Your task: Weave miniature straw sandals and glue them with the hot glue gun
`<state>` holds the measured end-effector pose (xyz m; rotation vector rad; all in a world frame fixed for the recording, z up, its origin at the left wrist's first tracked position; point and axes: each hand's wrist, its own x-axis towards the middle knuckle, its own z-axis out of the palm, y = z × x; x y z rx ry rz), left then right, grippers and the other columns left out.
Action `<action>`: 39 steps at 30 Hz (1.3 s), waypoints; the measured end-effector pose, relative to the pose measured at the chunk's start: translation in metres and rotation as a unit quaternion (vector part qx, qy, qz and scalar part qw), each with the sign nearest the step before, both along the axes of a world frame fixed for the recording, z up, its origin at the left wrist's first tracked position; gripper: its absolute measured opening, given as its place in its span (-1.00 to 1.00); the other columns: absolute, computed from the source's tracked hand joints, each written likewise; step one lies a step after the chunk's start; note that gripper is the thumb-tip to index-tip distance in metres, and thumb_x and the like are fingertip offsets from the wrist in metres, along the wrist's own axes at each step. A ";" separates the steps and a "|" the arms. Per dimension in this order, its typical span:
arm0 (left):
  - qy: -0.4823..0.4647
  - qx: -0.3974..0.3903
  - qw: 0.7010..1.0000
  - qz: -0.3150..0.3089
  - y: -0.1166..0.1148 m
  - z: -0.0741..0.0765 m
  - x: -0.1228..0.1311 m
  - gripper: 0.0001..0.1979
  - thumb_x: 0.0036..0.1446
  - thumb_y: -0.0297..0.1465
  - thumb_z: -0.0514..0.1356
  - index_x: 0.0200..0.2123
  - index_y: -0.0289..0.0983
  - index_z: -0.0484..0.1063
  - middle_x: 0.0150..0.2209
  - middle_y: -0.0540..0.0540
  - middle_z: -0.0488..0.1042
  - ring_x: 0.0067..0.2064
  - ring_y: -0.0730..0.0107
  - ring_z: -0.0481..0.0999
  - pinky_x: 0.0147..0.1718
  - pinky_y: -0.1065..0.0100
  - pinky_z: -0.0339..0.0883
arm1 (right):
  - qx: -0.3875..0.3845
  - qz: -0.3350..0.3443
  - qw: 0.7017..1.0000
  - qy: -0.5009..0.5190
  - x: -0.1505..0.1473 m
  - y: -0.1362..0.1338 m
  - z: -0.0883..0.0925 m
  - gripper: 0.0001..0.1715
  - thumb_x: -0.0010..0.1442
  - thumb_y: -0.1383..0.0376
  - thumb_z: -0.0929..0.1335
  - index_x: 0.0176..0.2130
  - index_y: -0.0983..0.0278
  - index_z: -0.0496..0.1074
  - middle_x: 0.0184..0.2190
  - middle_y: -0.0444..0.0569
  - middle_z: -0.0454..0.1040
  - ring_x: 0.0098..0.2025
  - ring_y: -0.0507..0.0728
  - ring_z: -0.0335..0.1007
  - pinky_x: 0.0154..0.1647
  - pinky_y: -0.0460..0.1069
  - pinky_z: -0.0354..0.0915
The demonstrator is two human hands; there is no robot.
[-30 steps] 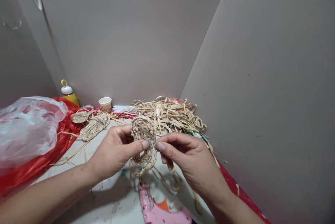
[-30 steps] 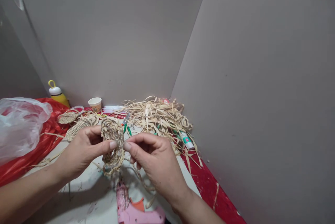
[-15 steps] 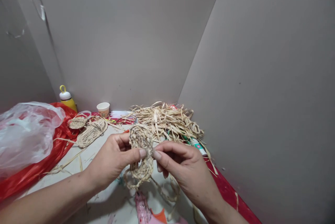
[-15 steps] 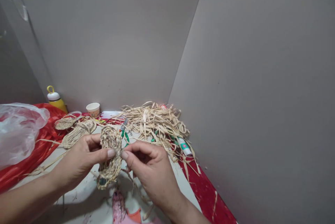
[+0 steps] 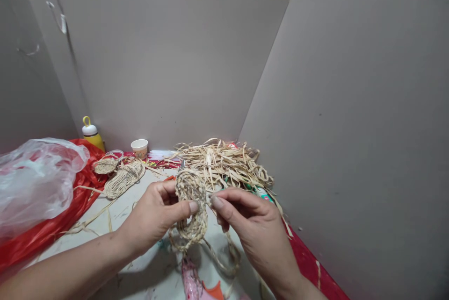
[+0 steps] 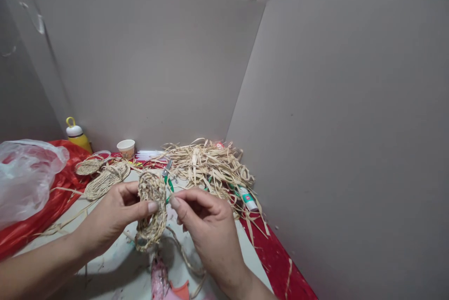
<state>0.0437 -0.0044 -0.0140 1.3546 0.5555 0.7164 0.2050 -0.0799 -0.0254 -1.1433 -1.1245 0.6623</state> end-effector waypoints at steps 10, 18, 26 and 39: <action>-0.005 0.008 0.999 0.040 0.006 0.000 0.001 -0.85 -0.09 -0.42 0.37 -0.50 -0.32 0.45 -0.57 0.07 0.33 -0.53 0.54 0.21 -0.54 0.47 0.11 | -0.031 0.010 0.999 0.027 0.015 0.004 -0.005 -0.72 0.17 0.09 0.42 -0.38 0.25 0.53 -0.52 -0.12 0.50 -0.53 -0.01 0.32 -0.51 -0.11 0.27; 0.004 0.042 0.995 0.086 0.008 -0.007 0.002 -0.83 -0.02 -0.34 0.34 -0.46 -0.31 0.45 -0.52 0.04 0.40 -0.49 0.47 0.30 -0.46 0.43 0.19 | -0.120 0.134 0.983 0.034 -0.013 0.005 -0.011 -0.67 -0.03 0.10 0.51 -0.43 0.29 0.43 -0.54 -0.17 0.40 -0.48 0.02 0.30 -0.45 -0.10 0.25; 0.008 0.040 0.999 -0.029 0.012 0.003 -0.002 -0.82 -0.02 -0.31 0.36 -0.37 -0.30 0.54 -0.44 -0.04 0.51 -0.39 0.40 0.45 -0.35 0.38 0.29 | -0.112 0.145 0.980 0.080 -0.003 0.010 -0.014 -0.70 0.05 0.11 0.47 -0.42 0.32 0.49 -0.55 -0.15 0.39 -0.49 0.02 0.27 -0.49 -0.11 0.22; -0.088 0.034 0.989 0.117 0.032 0.016 -0.015 -0.83 0.03 -0.39 0.32 -0.28 -0.26 0.45 -0.17 -0.09 0.51 -0.30 0.42 0.47 -0.32 0.37 0.36 | -0.040 0.117 0.988 0.098 0.017 0.001 0.003 -0.75 0.11 0.16 0.45 -0.42 0.28 0.43 -0.53 -0.15 0.43 -0.48 0.03 0.42 -0.42 -0.10 0.30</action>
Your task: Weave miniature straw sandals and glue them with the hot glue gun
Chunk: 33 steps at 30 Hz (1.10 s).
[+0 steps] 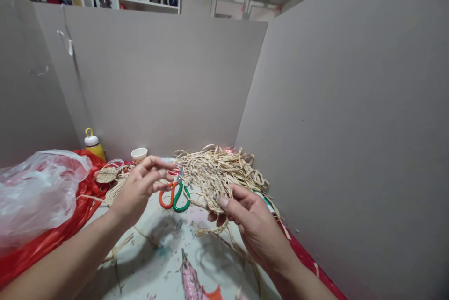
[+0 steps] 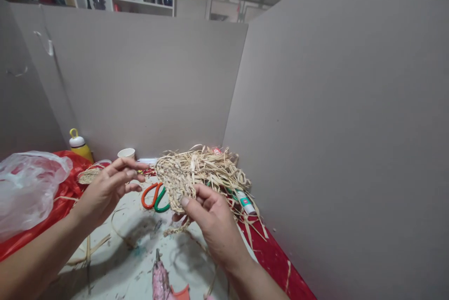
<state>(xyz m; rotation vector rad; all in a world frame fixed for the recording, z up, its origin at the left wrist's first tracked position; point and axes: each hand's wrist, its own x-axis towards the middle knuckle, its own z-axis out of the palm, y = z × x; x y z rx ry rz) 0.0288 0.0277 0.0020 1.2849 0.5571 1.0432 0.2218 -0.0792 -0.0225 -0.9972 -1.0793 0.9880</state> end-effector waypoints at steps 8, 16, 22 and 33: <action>0.032 -0.032 0.981 -0.190 -0.029 -0.025 0.019 -0.81 0.00 -0.33 0.34 -0.39 -0.35 0.48 -0.48 -0.02 0.40 -0.47 0.51 0.31 -0.48 0.45 0.21 | -0.036 0.093 0.995 -0.021 -0.020 0.002 -0.009 -0.75 0.09 0.16 0.46 -0.37 0.28 0.42 -0.49 -0.15 0.43 -0.50 0.03 0.39 -0.39 -0.05 0.39; 0.038 -0.060 0.992 -0.101 -0.030 -0.025 0.020 -0.86 -0.02 -0.43 0.36 -0.50 -0.33 0.45 -0.63 0.08 0.32 -0.55 0.56 0.25 -0.53 0.48 0.18 | -0.009 0.003 0.998 -0.066 -0.010 -0.001 -0.010 -0.73 0.10 0.19 0.45 -0.18 0.22 0.43 -0.43 -0.17 0.45 -0.46 -0.02 0.35 -0.41 -0.11 0.32; 0.050 -0.049 0.992 -0.108 -0.031 -0.023 0.019 -0.84 -0.04 -0.41 0.36 -0.51 -0.33 0.45 -0.56 0.05 0.39 -0.51 0.54 0.29 -0.52 0.48 0.21 | 0.090 -0.096 0.985 -0.114 -0.014 -0.007 -0.010 -0.88 0.11 0.32 0.44 -0.28 0.13 0.52 -0.39 -0.18 0.53 -0.38 -0.02 0.42 -0.36 -0.15 0.37; 0.081 -0.038 0.990 -0.108 -0.031 -0.024 0.018 -0.83 -0.03 -0.41 0.34 -0.52 -0.33 0.42 -0.57 0.04 0.37 -0.50 0.52 0.28 -0.50 0.45 0.22 | 0.124 -0.133 0.967 -0.178 -0.016 -0.006 -0.002 -0.88 0.06 0.41 0.43 -0.39 0.21 0.59 -0.48 -0.15 0.59 -0.45 -0.02 0.47 -0.46 -0.18 0.38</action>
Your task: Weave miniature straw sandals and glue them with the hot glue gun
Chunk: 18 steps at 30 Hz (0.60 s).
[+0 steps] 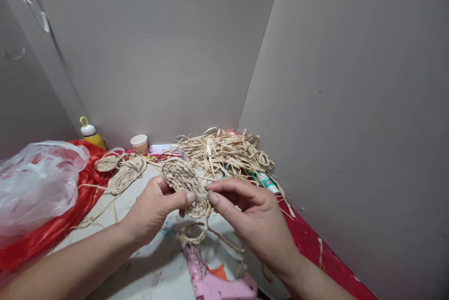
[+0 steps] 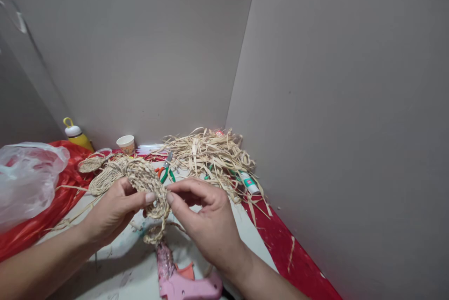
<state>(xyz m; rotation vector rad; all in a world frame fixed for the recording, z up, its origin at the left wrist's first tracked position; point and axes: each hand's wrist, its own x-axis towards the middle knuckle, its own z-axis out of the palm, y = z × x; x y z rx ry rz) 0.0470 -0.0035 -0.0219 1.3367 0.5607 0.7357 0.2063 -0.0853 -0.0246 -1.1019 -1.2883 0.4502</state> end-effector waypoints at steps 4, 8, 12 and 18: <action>0.003 0.002 1.000 -0.002 0.001 -0.002 -0.001 -0.84 -0.03 -0.41 0.34 -0.51 -0.33 0.42 -0.57 0.04 0.36 -0.50 0.51 0.29 -0.50 0.45 0.22 | -0.010 -0.001 1.000 0.000 0.000 0.000 0.001 -0.88 0.05 0.41 0.43 -0.43 0.21 0.59 -0.49 -0.14 0.58 -0.44 -0.02 0.47 -0.46 -0.18 0.36; 0.012 0.006 1.000 -0.022 0.002 -0.001 -0.001 -0.86 -0.04 -0.43 0.34 -0.46 -0.34 0.44 -0.53 0.03 0.38 -0.47 0.50 0.29 -0.47 0.44 0.23 | -0.044 0.025 0.996 0.072 0.001 0.001 0.000 -0.91 0.04 0.35 0.46 -0.37 0.17 0.59 -0.47 -0.18 0.58 -0.48 -0.04 0.43 -0.47 -0.17 0.36; 0.012 0.013 0.998 -0.060 0.001 -0.001 -0.001 -0.87 0.04 -0.39 0.30 -0.43 -0.34 0.47 -0.48 -0.01 0.43 -0.45 0.49 0.32 -0.45 0.44 0.21 | -0.085 0.067 0.986 0.129 0.005 0.002 -0.001 -0.95 0.07 0.28 0.47 -0.37 0.19 0.60 -0.51 -0.16 0.54 -0.50 -0.03 0.39 -0.45 -0.14 0.34; 0.015 0.006 0.998 -0.061 0.001 -0.001 -0.002 -0.92 0.03 -0.43 0.32 -0.45 -0.32 0.50 -0.49 0.01 0.45 -0.46 0.51 0.31 -0.45 0.46 0.17 | -0.155 0.142 0.964 0.162 0.011 0.006 -0.001 -0.89 0.01 0.24 0.50 -0.46 0.24 0.57 -0.61 -0.19 0.42 -0.55 -0.03 0.27 -0.51 -0.13 0.28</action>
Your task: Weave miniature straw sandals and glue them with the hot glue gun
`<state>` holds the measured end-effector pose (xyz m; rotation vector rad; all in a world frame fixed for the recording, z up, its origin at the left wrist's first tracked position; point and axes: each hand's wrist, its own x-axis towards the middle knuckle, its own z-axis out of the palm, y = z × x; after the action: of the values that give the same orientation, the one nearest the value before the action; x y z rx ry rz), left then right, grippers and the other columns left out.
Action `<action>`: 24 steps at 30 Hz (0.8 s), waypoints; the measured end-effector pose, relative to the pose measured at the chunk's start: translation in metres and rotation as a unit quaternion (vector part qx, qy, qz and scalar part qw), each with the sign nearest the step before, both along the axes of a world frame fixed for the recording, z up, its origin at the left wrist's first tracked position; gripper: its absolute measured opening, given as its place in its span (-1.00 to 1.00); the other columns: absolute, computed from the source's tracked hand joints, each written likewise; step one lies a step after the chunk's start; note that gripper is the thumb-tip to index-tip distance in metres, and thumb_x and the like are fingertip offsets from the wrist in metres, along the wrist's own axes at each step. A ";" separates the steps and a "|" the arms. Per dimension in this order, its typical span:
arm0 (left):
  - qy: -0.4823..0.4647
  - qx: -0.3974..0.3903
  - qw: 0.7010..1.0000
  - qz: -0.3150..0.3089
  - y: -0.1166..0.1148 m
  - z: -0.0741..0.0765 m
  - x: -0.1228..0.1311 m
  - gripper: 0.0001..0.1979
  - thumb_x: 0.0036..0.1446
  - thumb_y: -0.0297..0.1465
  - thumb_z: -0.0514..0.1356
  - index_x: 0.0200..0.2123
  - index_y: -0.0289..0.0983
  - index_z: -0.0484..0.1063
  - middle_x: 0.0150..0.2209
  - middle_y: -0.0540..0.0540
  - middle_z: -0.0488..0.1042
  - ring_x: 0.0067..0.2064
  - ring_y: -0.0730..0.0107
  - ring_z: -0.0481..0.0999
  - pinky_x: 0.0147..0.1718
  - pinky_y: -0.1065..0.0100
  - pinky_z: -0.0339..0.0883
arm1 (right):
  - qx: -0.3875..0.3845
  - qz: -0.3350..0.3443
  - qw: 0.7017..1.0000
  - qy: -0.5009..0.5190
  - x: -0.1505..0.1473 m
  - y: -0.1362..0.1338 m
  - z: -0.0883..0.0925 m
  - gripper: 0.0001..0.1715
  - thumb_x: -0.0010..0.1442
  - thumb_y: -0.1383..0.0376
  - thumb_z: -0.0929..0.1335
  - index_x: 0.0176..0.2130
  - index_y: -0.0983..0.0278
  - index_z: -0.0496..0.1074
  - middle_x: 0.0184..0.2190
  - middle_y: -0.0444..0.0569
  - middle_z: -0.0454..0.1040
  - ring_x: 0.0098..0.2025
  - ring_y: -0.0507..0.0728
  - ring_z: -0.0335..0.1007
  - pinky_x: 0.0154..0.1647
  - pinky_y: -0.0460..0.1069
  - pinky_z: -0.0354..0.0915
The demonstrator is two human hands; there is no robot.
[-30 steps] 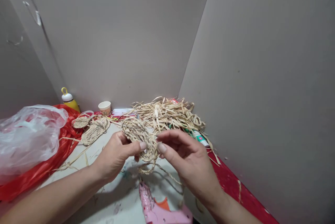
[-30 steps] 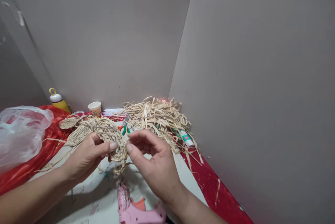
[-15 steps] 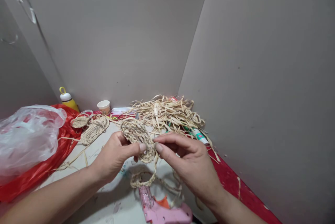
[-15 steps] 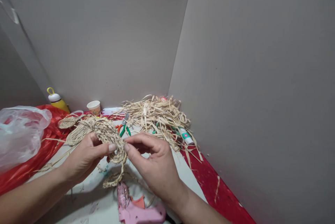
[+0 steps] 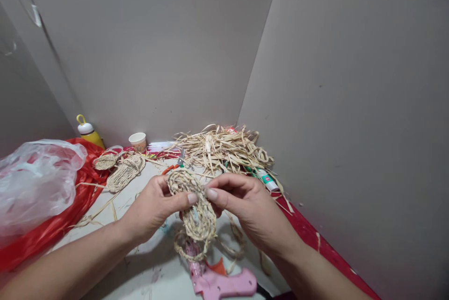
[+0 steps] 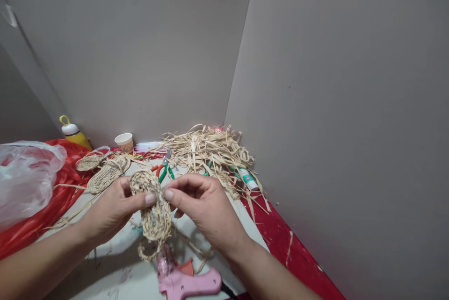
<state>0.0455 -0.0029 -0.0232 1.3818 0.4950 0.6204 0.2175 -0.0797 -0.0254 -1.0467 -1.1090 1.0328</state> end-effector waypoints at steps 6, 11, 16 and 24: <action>0.024 0.003 1.000 0.010 0.001 0.002 0.000 -0.85 0.03 -0.35 0.33 -0.41 -0.33 0.51 -0.47 -0.01 0.46 -0.46 0.49 0.32 -0.45 0.44 0.19 | -0.039 0.028 0.999 -0.020 0.002 0.001 0.002 -0.83 -0.03 0.23 0.53 -0.49 0.28 0.56 -0.63 -0.19 0.40 -0.58 -0.05 0.24 -0.54 -0.13 0.23; 0.014 -0.034 0.999 0.016 0.001 0.004 0.002 -0.78 -0.05 -0.31 0.38 -0.51 -0.33 0.45 -0.58 0.05 0.35 -0.51 0.53 0.26 -0.49 0.46 0.18 | -0.035 -0.018 0.999 -0.003 0.000 0.001 0.001 -0.83 -0.07 0.25 0.54 -0.51 0.28 0.54 -0.66 -0.22 0.38 -0.60 -0.06 0.24 -0.55 -0.14 0.24; 0.018 -0.051 0.998 0.029 0.002 0.001 0.003 -0.84 -0.04 -0.40 0.36 -0.49 -0.35 0.46 -0.55 0.04 0.39 -0.51 0.56 0.25 -0.48 0.48 0.16 | -0.021 -0.018 1.000 0.012 0.000 0.004 -0.006 -0.85 -0.05 0.24 0.54 -0.49 0.25 0.57 -0.66 -0.21 0.40 -0.60 -0.05 0.25 -0.56 -0.14 0.26; 0.004 -0.020 0.998 0.052 0.002 0.004 0.002 -0.89 -0.05 -0.41 0.38 -0.50 -0.32 0.52 -0.53 0.03 0.46 -0.49 0.54 0.31 -0.45 0.47 0.21 | -0.019 -0.004 0.999 0.036 0.003 0.006 -0.008 -0.82 -0.03 0.19 0.54 -0.44 0.25 0.59 -0.63 -0.17 0.44 -0.57 -0.03 0.27 -0.55 -0.12 0.26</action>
<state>0.0475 -0.0008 -0.0188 1.3274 0.5852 0.6874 0.2200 -0.0741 -0.0337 -1.0356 -1.0299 1.0815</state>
